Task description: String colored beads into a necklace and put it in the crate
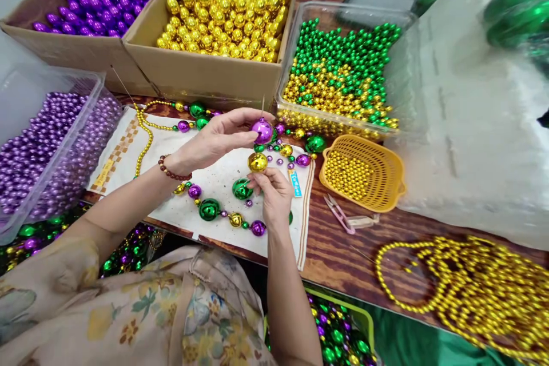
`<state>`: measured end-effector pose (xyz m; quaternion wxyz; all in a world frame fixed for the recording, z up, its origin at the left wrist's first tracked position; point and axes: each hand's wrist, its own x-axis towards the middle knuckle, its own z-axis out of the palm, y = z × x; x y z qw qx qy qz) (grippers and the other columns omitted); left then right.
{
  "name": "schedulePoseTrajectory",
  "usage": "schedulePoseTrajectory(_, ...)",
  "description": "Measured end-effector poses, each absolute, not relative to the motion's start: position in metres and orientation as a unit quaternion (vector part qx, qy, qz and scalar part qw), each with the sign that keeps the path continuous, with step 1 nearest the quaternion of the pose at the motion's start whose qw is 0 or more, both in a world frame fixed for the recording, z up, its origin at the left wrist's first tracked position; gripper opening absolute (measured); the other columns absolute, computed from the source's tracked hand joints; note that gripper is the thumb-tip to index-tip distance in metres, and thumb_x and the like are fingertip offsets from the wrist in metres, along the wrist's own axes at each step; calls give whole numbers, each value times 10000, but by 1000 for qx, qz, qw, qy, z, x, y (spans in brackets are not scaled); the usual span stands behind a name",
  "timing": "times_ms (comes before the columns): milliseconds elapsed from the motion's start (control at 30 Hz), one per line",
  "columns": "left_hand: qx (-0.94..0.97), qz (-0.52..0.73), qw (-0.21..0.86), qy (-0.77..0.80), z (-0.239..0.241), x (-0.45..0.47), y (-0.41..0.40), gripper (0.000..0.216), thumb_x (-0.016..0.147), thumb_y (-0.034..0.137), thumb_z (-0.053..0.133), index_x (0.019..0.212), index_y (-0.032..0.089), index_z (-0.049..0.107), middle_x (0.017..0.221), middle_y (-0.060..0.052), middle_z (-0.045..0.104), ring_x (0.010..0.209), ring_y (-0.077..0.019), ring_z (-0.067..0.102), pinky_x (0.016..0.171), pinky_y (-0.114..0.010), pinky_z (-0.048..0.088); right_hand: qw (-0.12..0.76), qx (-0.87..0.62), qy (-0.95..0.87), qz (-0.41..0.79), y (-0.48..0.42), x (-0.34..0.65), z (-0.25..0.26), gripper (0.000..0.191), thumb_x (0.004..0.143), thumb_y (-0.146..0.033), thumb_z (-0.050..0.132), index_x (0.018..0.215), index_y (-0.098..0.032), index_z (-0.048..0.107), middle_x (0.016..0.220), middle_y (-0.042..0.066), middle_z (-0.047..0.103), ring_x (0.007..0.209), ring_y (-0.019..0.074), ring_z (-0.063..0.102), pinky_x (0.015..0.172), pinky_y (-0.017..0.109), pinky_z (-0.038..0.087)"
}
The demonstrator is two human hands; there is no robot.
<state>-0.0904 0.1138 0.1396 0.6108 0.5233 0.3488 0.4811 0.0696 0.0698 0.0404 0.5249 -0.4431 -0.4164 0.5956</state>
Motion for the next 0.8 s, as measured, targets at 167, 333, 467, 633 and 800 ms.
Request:
schedulePoseTrajectory(167,520,476,600,379,129,-87,142,304,994,365,532,1168,174,691,1128,-76,700,1002,-175,686,877,-314,552,551,-427,-395,598,69,78,49,156,756,-314,750,734,-204,641,698,7,721,528,117,599,461,214,401)
schedulePoseTrajectory(333,641,483,426,417,114,-59,215,204,952,214,544,1080,151,689,1075,-98,697,1019,-201,663,957,-363,513,543,-420,-384,618,59,82,42,168,763,-346,740,732,-199,665,656,11,715,476,116,570,452,224,430)
schedulePoseTrajectory(467,803,304,209,469,113,-9,290,235,886,34,495,943,98,713,1029,-175,685,1105,-294,626,1051,-497,423,561,-392,-367,629,49,84,31,159,799,-329,731,735,-193,679,687,20,726,487,116,580,456,219,428)
schedulePoseTrajectory(633,819,99,172,539,107,34,351,283,744,-81,528,902,27,736,1001,-277,692,1076,-402,661,953,-564,482,555,-391,-361,639,40,90,26,174,833,-343,726,761,-187,699,643,13,696,507,122,598,483,217,428)
schedulePoseTrajectory(800,833,-5,147,534,97,41,367,355,726,-57,566,1010,34,757,1112,-288,692,1116,-394,661,966,-483,509,543,-402,-355,647,38,95,22,227,844,-389,729,769,-176,710,624,20,691,506,120,585,499,218,419)
